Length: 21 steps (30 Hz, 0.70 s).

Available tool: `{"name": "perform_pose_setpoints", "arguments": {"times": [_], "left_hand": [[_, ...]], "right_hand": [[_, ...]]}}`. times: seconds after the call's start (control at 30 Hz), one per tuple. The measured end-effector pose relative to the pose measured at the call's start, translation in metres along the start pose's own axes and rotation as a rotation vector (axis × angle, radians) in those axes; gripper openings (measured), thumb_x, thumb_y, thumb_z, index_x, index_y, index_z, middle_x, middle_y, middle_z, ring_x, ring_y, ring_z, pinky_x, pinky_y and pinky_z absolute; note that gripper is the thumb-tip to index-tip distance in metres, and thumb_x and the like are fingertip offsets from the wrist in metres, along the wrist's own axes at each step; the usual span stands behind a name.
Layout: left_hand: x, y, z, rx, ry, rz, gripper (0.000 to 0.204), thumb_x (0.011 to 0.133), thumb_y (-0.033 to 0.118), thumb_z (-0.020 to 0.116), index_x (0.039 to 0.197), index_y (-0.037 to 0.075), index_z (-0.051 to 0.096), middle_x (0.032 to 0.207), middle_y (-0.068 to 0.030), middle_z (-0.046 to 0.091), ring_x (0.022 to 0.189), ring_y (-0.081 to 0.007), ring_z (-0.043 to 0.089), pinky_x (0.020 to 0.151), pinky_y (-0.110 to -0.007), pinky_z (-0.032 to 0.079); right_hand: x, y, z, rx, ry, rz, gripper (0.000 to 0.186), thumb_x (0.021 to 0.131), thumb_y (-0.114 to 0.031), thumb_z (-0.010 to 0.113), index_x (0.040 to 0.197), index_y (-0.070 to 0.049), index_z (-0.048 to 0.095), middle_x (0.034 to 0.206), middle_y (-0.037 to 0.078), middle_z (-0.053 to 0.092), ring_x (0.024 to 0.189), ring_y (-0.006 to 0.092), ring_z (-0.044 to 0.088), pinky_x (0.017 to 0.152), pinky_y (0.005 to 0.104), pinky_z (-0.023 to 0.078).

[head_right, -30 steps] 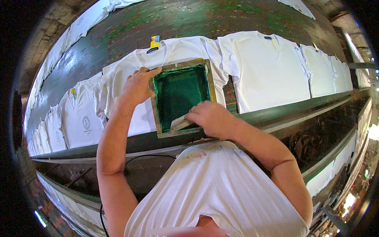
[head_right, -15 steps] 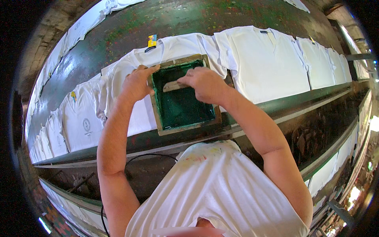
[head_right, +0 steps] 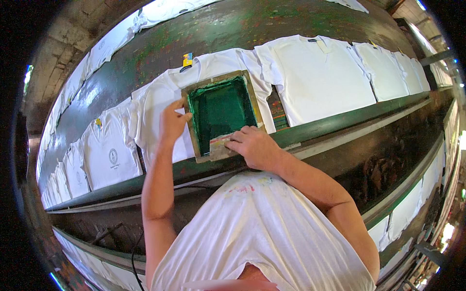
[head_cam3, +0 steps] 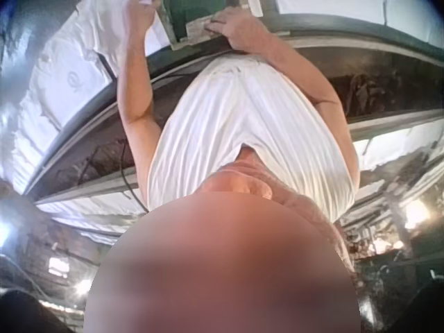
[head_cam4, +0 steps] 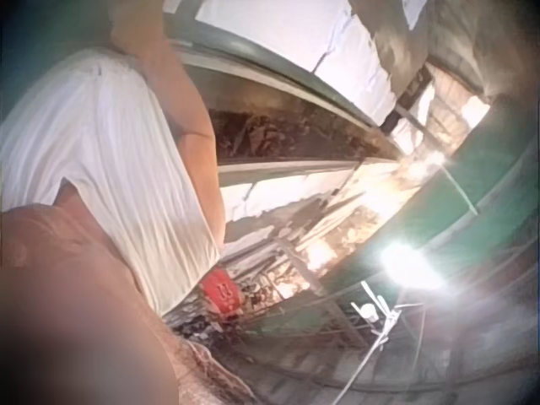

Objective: The person uses a squeegee to apply green ink through a screen-printing frame onto a series of white t-shirts laid out on a table. The person repeatedly positions the frame, pulls the squeegee across the screen, and lifts the frame to reveal the printed design before moving to the next shirt.

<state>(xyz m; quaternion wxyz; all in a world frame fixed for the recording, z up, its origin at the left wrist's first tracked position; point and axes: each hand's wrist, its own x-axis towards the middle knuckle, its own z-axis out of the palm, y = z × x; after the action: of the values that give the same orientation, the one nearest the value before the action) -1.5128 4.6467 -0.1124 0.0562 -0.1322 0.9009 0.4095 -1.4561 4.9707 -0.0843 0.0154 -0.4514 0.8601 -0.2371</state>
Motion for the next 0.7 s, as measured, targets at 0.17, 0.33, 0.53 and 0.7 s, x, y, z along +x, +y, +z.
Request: {"name": "perform_pose_setpoints", "arguments": {"times": [0.17, 0.33, 0.53, 0.7], "left_hand": [[-0.054, -0.017, 0.053, -0.156, 0.306, 0.089, 0.05, 0.092, 0.003, 0.087, 0.14, 0.0, 0.076, 0.135, -0.0194, 0.076, 0.118, -0.0318, 0.075, 0.099, -0.042, 0.062], [-0.075, -0.034, 0.081, -0.036, 0.473, 0.286, 0.049, 0.092, -0.001, 0.081, 0.14, 0.003, 0.076, 0.148, -0.0219, 0.069, 0.129, -0.036, 0.07, 0.102, -0.041, 0.062], [-0.069, -0.036, 0.082, -0.002, 0.428, 0.377, 0.047, 0.091, -0.002, 0.076, 0.138, 0.003, 0.077, 0.148, -0.0263, 0.069, 0.136, -0.0447, 0.064, 0.117, -0.052, 0.051], [-0.078, -0.029, 0.083, 0.012, 0.453, 0.348, 0.042, 0.091, -0.008, 0.07, 0.13, 0.004, 0.079, 0.15, -0.0276, 0.066, 0.137, -0.0474, 0.06, 0.117, -0.054, 0.049]], "right_hand": [[0.003, -0.001, -0.032, 0.191, -0.042, 0.028, 0.039, 0.092, -0.02, 0.086, 0.129, -0.009, 0.08, 0.112, 0.011, 0.078, 0.106, 0.035, 0.072, 0.095, 0.0495, 0.057], [0.06, -0.01, -0.044, 0.363, 0.398, -0.035, 0.035, 0.094, -0.012, 0.084, 0.128, -0.009, 0.079, 0.107, 0.011, 0.077, 0.102, 0.0351, 0.073, 0.088, 0.0476, 0.059], [0.03, -0.067, -0.013, 0.709, 0.595, 0.042, 0.022, 0.1, -0.003, 0.077, 0.123, -0.003, 0.079, 0.111, 0.014, 0.079, 0.101, 0.0355, 0.074, 0.091, 0.0448, 0.06], [-0.059, -0.042, -0.004, 0.512, 0.604, 0.26, 0.028, 0.099, 0.008, 0.071, 0.123, -0.003, 0.079, 0.113, 0.014, 0.081, 0.104, 0.0314, 0.076, 0.092, 0.0419, 0.061]]}}
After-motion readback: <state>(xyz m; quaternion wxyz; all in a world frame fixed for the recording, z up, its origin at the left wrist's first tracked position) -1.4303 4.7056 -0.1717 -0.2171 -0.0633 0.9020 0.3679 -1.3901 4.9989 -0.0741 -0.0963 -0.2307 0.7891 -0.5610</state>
